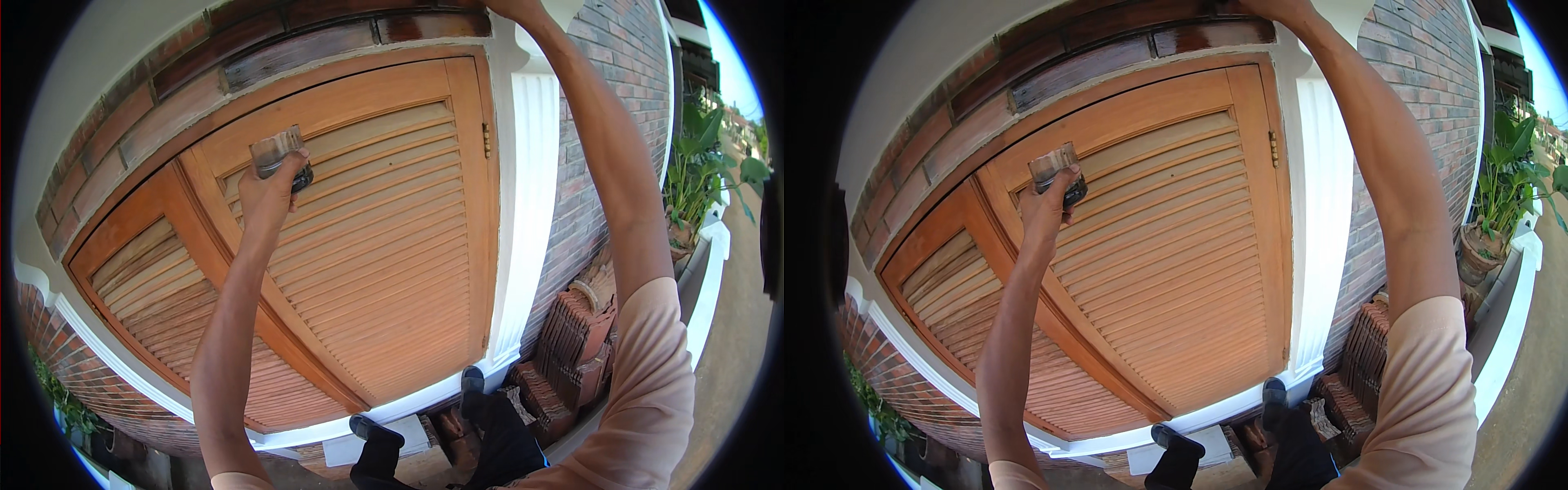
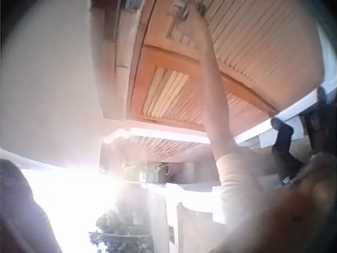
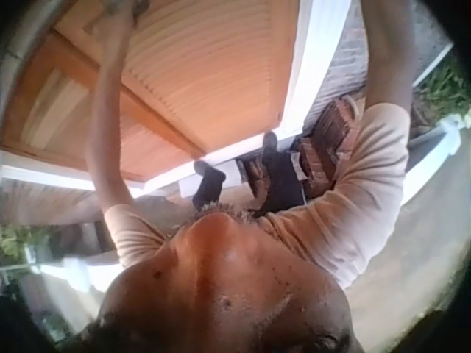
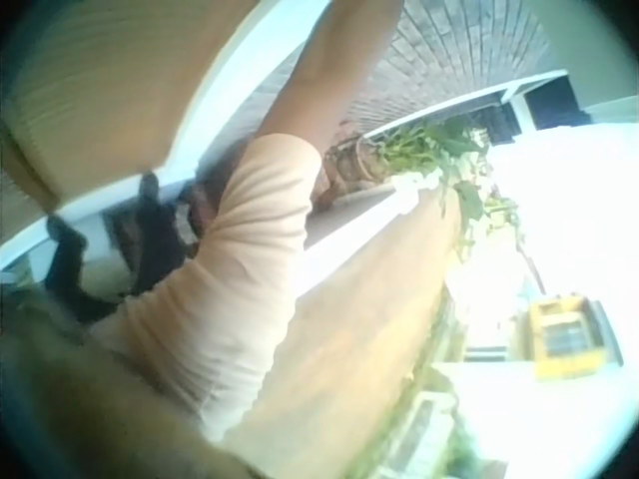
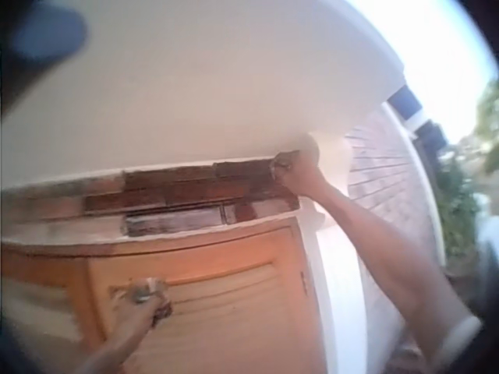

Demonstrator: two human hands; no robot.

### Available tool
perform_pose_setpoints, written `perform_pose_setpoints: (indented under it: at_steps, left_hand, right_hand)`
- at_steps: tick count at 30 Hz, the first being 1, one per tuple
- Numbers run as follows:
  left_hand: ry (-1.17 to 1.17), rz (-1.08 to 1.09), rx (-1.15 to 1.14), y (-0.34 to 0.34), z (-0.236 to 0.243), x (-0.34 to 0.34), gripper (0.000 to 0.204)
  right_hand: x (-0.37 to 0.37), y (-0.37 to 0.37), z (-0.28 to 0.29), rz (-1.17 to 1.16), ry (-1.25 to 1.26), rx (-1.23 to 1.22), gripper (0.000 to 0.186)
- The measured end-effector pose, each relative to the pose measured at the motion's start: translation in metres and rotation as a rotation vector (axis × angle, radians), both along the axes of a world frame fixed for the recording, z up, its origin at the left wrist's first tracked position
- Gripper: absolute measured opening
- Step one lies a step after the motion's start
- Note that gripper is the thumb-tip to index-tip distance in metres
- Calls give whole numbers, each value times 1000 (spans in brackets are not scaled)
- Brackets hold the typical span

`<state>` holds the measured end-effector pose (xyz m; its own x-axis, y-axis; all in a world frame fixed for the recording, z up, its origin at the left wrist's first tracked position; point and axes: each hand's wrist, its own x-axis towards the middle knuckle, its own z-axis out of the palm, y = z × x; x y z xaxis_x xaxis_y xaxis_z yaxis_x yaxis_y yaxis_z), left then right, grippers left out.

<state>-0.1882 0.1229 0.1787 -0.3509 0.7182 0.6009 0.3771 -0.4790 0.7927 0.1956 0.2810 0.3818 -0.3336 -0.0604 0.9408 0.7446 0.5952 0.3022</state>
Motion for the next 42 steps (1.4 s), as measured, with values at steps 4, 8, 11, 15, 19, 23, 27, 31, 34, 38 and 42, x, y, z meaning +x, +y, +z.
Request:
perform_pose_setpoints:
  at_steps: [4,8,11,15,19,23,27,31,34,38,42]
  left_hand:
    - [-7,-10,1,4,-2,4,47]
    - [-12,-31,21,4,-4,6,46]
    - [-3,-14,19,5,-3,3,45]
    - [0,4,16,9,-4,-3,46]
    - [2,11,10,13,-7,-7,46]
    - [-6,6,6,10,-11,-11,46]
    - [8,-5,11,1,-12,-19,45]
    - [32,5,2,-16,-16,-34,47]
    - [0,-16,23,-26,-19,-46,48]
    - [10,37,-17,-36,-20,-60,50]
    - [48,35,-24,-39,-21,-64,54]
  right_hand:
    - [-18,-4,-13,129,330,116,22]
    - [-24,-14,-52,246,285,-80,20]
    - [-7,-18,-52,244,406,-65,18]
    - [8,-6,-10,-598,-5,267,19]
    - [-6,10,14,-718,-77,59,22]
    - [-24,-9,24,-78,-71,304,23]
    - [-71,-41,25,-603,-126,-16,21]
    - [-140,-66,33,-279,-177,130,20]
    - [-149,-85,37,-66,-67,119,22]
    - [-132,-87,36,53,132,80,24]
    - [-130,-64,38,20,108,194,25]
